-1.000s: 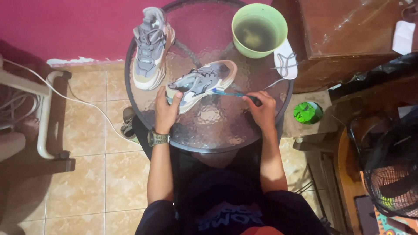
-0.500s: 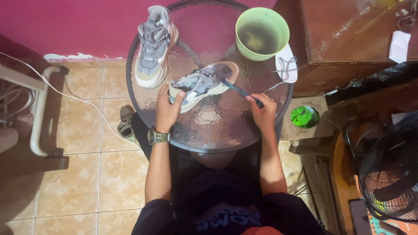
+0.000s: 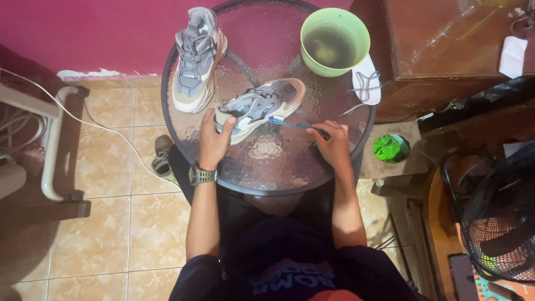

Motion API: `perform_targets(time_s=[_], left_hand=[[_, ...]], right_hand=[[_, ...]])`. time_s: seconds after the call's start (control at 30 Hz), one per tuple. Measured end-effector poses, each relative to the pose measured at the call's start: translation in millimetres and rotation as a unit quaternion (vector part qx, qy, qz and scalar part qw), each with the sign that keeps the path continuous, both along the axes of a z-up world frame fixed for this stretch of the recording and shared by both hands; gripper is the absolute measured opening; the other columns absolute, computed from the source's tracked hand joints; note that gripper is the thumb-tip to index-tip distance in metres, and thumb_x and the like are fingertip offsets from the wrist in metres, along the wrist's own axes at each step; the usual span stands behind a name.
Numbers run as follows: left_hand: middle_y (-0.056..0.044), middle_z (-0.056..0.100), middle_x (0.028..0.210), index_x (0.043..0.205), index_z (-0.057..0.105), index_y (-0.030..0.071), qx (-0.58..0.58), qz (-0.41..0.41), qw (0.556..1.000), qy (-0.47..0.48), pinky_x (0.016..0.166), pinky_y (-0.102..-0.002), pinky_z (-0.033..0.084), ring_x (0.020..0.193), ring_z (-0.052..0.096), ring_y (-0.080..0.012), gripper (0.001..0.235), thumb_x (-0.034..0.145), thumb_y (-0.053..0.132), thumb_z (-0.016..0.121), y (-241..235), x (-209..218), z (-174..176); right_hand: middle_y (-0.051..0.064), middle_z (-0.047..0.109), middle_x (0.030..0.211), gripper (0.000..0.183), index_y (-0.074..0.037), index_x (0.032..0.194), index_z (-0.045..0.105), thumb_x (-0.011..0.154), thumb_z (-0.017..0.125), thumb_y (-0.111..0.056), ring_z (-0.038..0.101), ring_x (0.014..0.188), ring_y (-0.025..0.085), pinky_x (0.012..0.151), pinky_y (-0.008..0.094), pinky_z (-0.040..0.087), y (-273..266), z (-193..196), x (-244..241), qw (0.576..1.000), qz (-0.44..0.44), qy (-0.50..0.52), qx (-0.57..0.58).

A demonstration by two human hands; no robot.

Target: The person scrubs a white and grey sneaker with a toothbrush, focusing on the upper and side panels. The person rotates the shoe to access different areas while scrubbing.

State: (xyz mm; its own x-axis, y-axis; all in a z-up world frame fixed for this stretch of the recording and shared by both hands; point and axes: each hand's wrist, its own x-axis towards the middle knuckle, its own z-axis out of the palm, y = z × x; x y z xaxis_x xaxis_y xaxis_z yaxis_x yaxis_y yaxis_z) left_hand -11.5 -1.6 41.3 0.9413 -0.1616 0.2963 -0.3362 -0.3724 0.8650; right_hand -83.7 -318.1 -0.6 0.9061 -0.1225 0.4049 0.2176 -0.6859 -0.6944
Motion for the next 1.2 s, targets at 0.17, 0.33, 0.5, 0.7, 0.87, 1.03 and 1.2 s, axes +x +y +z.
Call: perform_targets(time_s=[0.17,0.33,0.5,0.7,0.87,1.03,1.2], left_hand=[[-0.018,0.059,0.099,0.105,0.062,0.0,-0.001,0.003,1.0,0.003,0.093,-0.049,0.044,0.099,0.06,-0.0376,0.044,0.103,0.044,0.061,0,0,-3],[-0.018,0.059,0.099,0.104,0.062,0.001,-0.001,0.002,1.0,0.004,0.093,-0.048,0.044,0.098,0.06,-0.037,0.044,0.104,0.045,0.06,1,-2,5],[-0.019,0.059,0.099,0.104,0.062,0.0,-0.006,-0.005,1.0,-0.001,0.092,-0.048,0.044,0.096,0.06,-0.0374,0.043,0.103,0.042,0.063,0,-4,15],[-0.019,0.058,0.098,0.105,0.062,-0.001,-0.004,0.0,1.0,0.007,0.093,-0.047,0.044,0.097,0.059,-0.0374,0.042,0.102,0.041,0.063,-1,-4,17],[-0.018,0.058,0.098,0.103,0.061,-0.001,-0.003,-0.003,1.0,0.005,0.093,-0.047,0.044,0.097,0.059,-0.0363,0.042,0.102,0.041,0.063,0,-2,3],[-0.018,0.058,0.1,0.104,0.062,0.0,-0.001,-0.014,1.0,-0.002,0.094,-0.047,0.043,0.098,0.059,-0.0359,0.048,0.096,0.047,0.07,2,5,-18],[-0.017,0.058,0.097,0.107,0.059,0.002,0.032,-0.012,0.997,-0.075,0.091,-0.049,0.046,0.096,0.061,-0.0407,0.077,0.063,0.054,0.096,-4,-1,0]], right_hand=[[0.008,0.069,0.074,0.013,-0.012,0.094,0.078,0.095,0.082,-0.024,0.067,0.073,0.031,0.078,0.038,0.043,1,1,-1,1.0,-0.008,-0.007,0.011],[0.007,0.07,0.074,0.012,-0.013,0.096,0.079,0.094,0.082,-0.024,0.068,0.072,0.031,0.076,0.038,0.044,0,-5,1,1.0,-0.004,-0.022,0.014],[0.014,0.074,0.076,0.005,-0.009,0.098,0.08,0.098,0.076,-0.011,0.073,0.075,0.032,0.066,0.037,0.05,-12,-29,8,0.996,-0.029,-0.049,0.075],[0.012,0.078,0.083,0.006,-0.011,0.097,0.082,0.096,0.076,-0.011,0.076,0.08,0.033,0.076,0.04,0.055,21,-5,-3,0.995,0.041,0.026,0.084],[0.014,0.078,0.087,0.009,-0.008,0.099,0.081,0.097,0.072,-0.007,0.075,0.089,0.031,0.081,0.041,0.053,12,-21,0,0.996,0.017,0.019,0.089],[0.014,0.079,0.089,0.007,-0.006,0.099,0.08,0.097,0.073,-0.008,0.075,0.092,0.035,0.09,0.045,0.052,18,-8,-5,0.995,0.049,0.051,0.075],[0.016,0.079,0.091,0.009,-0.005,0.1,0.08,0.094,0.077,-0.01,0.075,0.092,0.037,0.091,0.042,0.051,23,10,-9,0.994,0.061,0.058,0.074]])
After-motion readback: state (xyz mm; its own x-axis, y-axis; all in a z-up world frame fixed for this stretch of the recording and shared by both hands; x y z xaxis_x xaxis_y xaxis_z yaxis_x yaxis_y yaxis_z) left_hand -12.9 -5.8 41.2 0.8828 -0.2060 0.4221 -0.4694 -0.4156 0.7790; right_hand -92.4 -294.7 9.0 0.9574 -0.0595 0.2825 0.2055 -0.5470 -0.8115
